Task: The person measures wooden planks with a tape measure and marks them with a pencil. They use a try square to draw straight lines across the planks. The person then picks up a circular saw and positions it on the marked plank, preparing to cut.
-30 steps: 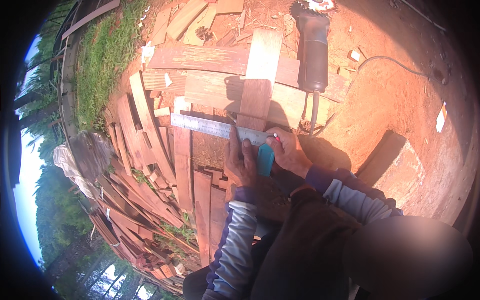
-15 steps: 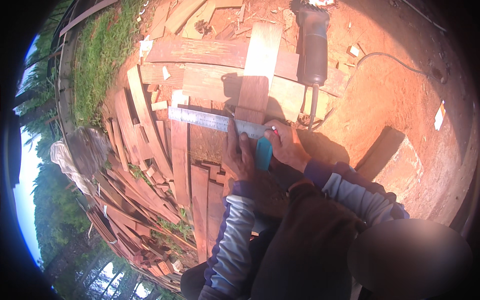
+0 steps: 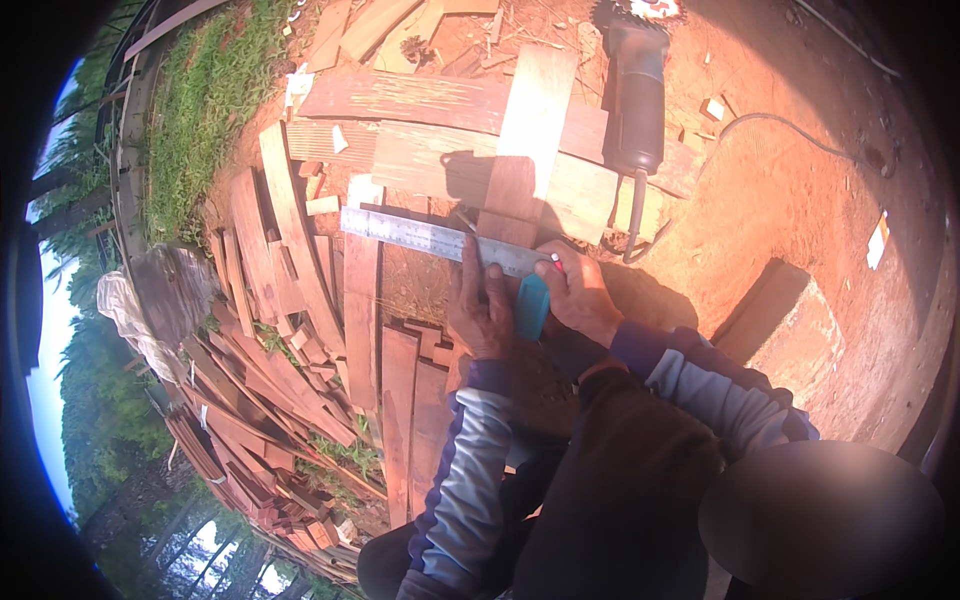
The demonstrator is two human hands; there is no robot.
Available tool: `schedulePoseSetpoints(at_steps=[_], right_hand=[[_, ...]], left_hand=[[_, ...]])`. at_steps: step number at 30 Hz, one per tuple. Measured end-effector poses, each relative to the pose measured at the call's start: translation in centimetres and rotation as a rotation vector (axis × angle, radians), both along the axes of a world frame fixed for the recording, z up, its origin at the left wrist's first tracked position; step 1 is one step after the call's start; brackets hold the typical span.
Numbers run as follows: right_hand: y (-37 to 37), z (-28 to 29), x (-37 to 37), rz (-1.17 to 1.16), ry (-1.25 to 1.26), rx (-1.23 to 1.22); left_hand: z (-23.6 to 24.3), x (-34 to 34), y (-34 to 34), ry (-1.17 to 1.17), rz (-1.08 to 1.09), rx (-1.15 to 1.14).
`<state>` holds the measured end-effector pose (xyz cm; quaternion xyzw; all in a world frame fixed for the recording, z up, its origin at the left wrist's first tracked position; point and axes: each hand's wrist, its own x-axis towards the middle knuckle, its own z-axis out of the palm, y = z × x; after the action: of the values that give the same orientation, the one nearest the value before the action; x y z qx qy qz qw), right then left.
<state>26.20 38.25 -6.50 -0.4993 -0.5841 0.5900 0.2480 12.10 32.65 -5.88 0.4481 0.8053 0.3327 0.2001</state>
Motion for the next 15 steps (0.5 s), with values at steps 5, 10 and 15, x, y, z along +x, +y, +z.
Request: schedulePoseSetpoints(at_steps=[5,10,15], right_hand=[[0.1,0.0,-0.1,0.007,0.022,0.004],[0.1,0.1,0.0,0.004,0.020,0.006],[0.1,0.0,0.0,0.012,0.020,0.001]], left_hand=[[-1.1,0.0,0.0,0.036,0.033,0.118],[-0.8,0.0,0.1,0.054,0.027,0.112],[-0.7,0.0,0.0,0.005,0.033,0.068]])
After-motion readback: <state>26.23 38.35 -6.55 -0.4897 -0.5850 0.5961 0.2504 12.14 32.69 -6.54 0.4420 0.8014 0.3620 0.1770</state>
